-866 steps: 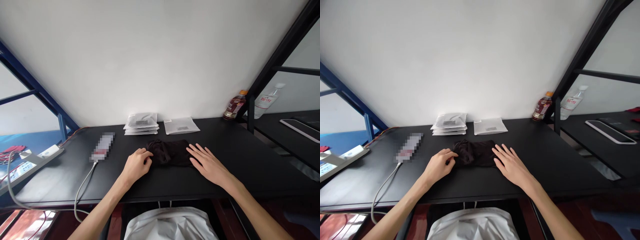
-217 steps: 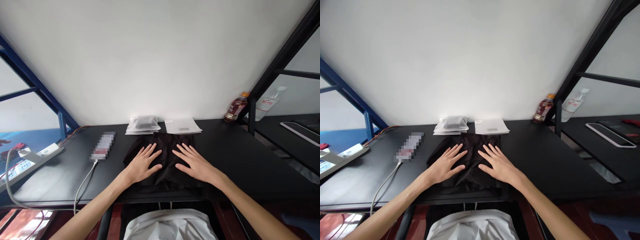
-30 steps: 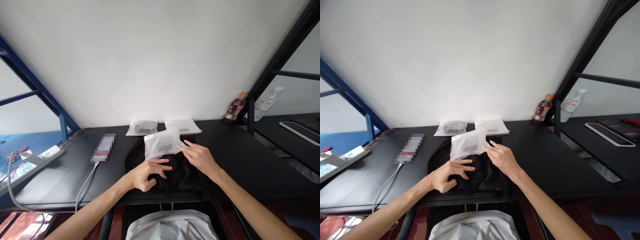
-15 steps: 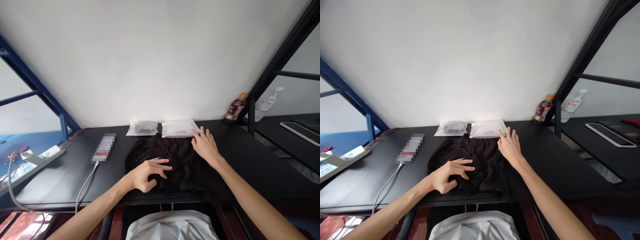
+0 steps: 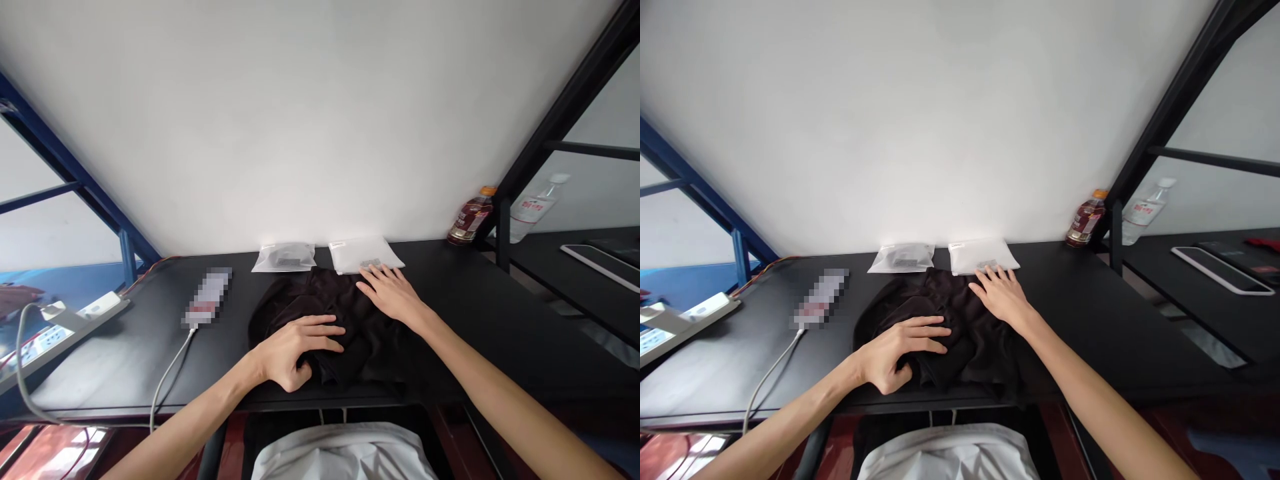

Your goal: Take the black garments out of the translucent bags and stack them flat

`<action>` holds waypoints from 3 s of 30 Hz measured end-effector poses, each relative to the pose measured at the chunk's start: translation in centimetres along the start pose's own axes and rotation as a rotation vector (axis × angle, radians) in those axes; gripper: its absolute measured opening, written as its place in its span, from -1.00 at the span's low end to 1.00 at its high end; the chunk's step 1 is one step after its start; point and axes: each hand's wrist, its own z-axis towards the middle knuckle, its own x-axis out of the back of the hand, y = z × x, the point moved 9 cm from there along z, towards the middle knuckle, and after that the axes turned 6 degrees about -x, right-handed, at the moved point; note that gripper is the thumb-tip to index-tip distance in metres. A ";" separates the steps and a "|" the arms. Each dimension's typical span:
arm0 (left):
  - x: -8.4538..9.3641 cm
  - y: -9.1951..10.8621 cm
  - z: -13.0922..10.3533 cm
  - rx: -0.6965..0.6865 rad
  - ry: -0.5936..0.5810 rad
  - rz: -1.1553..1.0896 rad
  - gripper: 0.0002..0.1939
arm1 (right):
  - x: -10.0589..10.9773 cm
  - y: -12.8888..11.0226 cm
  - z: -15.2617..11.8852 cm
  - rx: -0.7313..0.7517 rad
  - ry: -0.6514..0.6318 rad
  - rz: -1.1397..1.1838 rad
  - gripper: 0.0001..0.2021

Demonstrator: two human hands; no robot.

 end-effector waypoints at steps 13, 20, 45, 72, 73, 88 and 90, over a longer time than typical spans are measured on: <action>1.8 -0.1 0.8 0.119 0.047 0.253 -0.31 | 2.5 -0.7 -1.9 0.154 0.024 0.166 -0.45; 4.7 -1.4 1.8 0.610 0.221 0.592 -0.59 | 2.6 1.3 -4.9 0.187 0.045 0.223 -0.56; 1.7 -3.6 3.9 0.428 0.025 0.325 -0.21 | 1.0 2.7 -5.3 0.151 -0.001 0.304 -0.57; -0.3 -0.9 7.3 0.509 0.209 0.506 -0.53 | 2.1 4.2 -5.9 0.053 0.036 0.475 -0.56; 0.1 -0.3 7.4 0.488 0.245 0.524 -0.53 | 2.6 4.1 -6.0 0.037 0.053 0.503 -0.56; -1.3 -1.3 9.8 0.429 0.218 0.434 -0.94 | 1.6 1.8 -8.3 0.128 0.100 0.377 -0.57; -0.7 -1.3 9.7 0.437 0.255 0.379 -0.94 | 1.5 1.9 -8.4 0.126 0.108 0.335 -0.56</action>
